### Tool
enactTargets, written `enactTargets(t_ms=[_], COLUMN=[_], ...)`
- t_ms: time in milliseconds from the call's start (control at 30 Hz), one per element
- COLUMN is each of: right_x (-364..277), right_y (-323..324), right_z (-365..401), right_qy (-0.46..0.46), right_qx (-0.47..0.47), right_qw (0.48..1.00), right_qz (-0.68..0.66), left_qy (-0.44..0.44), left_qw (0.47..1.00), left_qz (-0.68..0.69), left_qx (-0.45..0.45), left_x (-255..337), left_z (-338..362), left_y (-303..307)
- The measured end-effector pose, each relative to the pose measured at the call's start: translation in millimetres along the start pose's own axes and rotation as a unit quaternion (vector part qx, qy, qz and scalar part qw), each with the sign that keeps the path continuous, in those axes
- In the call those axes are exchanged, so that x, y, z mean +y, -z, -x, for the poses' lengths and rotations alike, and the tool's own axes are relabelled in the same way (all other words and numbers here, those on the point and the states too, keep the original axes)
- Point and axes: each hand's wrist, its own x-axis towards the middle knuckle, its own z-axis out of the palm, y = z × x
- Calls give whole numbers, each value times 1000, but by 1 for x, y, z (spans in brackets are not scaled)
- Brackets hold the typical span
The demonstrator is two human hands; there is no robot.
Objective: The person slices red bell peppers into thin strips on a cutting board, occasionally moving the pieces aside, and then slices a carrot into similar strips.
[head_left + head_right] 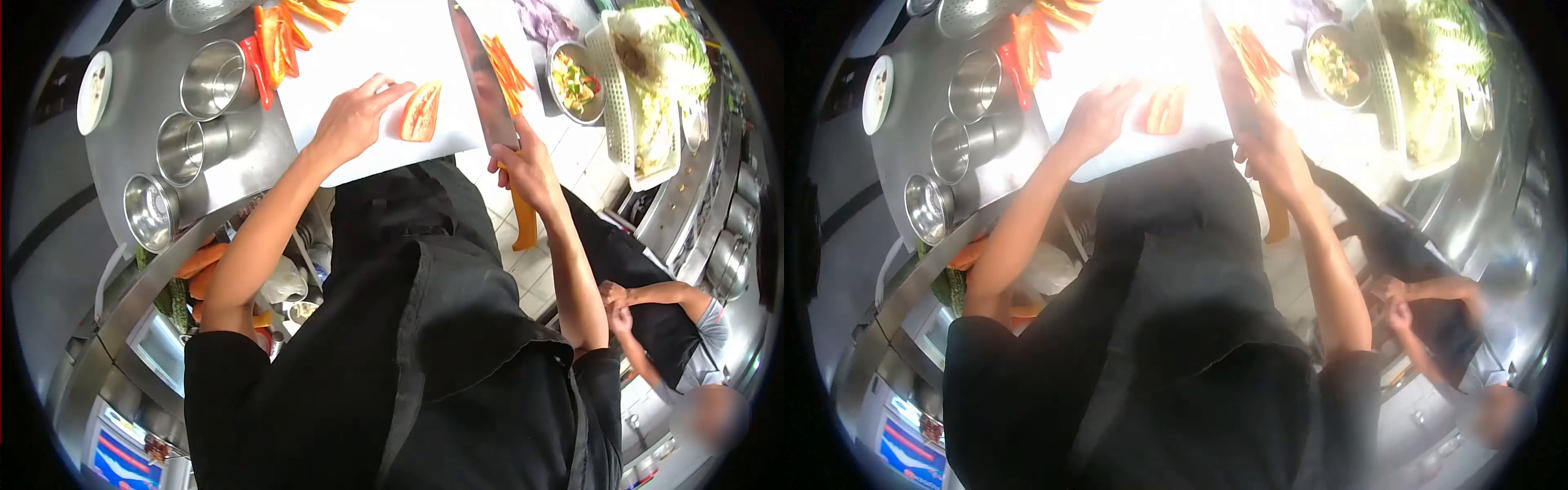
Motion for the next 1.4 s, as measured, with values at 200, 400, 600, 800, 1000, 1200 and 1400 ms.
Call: enactTargets(t_ms=[200,400,600,800,1000,1200,1400], right_x=[42,11,33,37,0,29,1], right_y=[-23,-15,-15,-37,-16,-40,-22], right_z=[-19,-8,15,-2,-14,-12,-11], right_qy=[181,184,229,148,168,148,153], right_qx=[140,146,150,121,115,140,127], right_qw=[935,917,825,916,913,918,920], right_qz=[269,323,494,352,355,340,339], left_qy=[-185,-236,-223,-224,-238,-240,-246], left_qw=[979,966,971,970,968,967,967], left_qz=[25,61,61,63,45,59,57], left_qx=[-84,-86,-66,-68,-63,-54,-47], left_x=[-30,-26,-27,-24,-21,-22,-20], left_z=[-22,-44,-44,-45,-47,-45,-50], left_y=[-30,-61,-71,-65,-63,-65,-67])
